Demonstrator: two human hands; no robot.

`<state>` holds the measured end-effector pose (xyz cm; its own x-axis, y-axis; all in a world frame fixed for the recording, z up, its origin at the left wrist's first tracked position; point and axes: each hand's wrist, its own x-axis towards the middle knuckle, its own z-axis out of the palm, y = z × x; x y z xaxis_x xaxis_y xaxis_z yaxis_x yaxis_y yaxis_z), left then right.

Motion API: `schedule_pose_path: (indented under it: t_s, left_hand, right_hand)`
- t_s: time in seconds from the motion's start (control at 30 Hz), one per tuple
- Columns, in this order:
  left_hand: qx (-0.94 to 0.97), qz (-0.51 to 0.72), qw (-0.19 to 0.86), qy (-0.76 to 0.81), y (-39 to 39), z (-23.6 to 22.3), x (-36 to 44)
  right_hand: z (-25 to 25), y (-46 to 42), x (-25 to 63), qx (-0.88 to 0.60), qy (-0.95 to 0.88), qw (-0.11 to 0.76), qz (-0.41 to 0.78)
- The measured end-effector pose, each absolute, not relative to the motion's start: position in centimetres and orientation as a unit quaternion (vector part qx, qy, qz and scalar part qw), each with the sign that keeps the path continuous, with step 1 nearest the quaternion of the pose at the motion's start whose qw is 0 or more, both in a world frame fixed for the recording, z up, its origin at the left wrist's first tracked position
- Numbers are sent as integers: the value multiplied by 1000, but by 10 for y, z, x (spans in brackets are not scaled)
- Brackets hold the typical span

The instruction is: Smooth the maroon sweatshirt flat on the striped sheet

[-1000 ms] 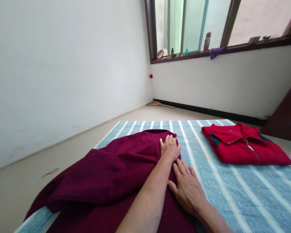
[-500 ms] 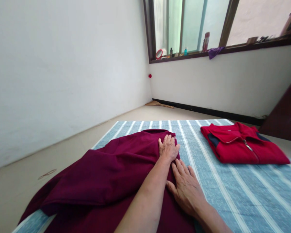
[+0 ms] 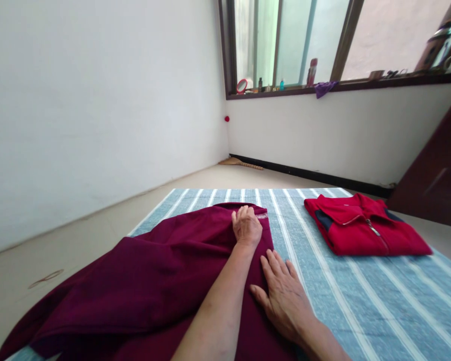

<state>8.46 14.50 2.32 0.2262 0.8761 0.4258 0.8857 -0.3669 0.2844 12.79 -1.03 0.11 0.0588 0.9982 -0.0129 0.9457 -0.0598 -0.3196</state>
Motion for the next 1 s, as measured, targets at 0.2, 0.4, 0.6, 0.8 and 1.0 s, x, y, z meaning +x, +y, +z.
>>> schedule_pose_path:
  t_s: [0.2, 0.4, 0.6, 0.8, 1.0]
  left_hand:
    - [-728, -233, 4, -644, 152, 27, 72]
    - [-725, -218, 4, -654, 154, 29, 69]
    - [-728, -226, 14, -647, 155, 33, 68]
    - [-726, -220, 8, -652, 158, 31, 66]
    - [-719, -209, -12, -662, 160, 30, 64]
  right_hand:
    - [2, -10, 127, -721, -674, 109, 118]
    - [0, -9, 128, -722, -674, 109, 116]
    - [3, -9, 128, -722, -674, 108, 118]
    - [3, -10, 128, -720, -674, 113, 122]
    - [2, -10, 129, -719, -674, 117, 125]
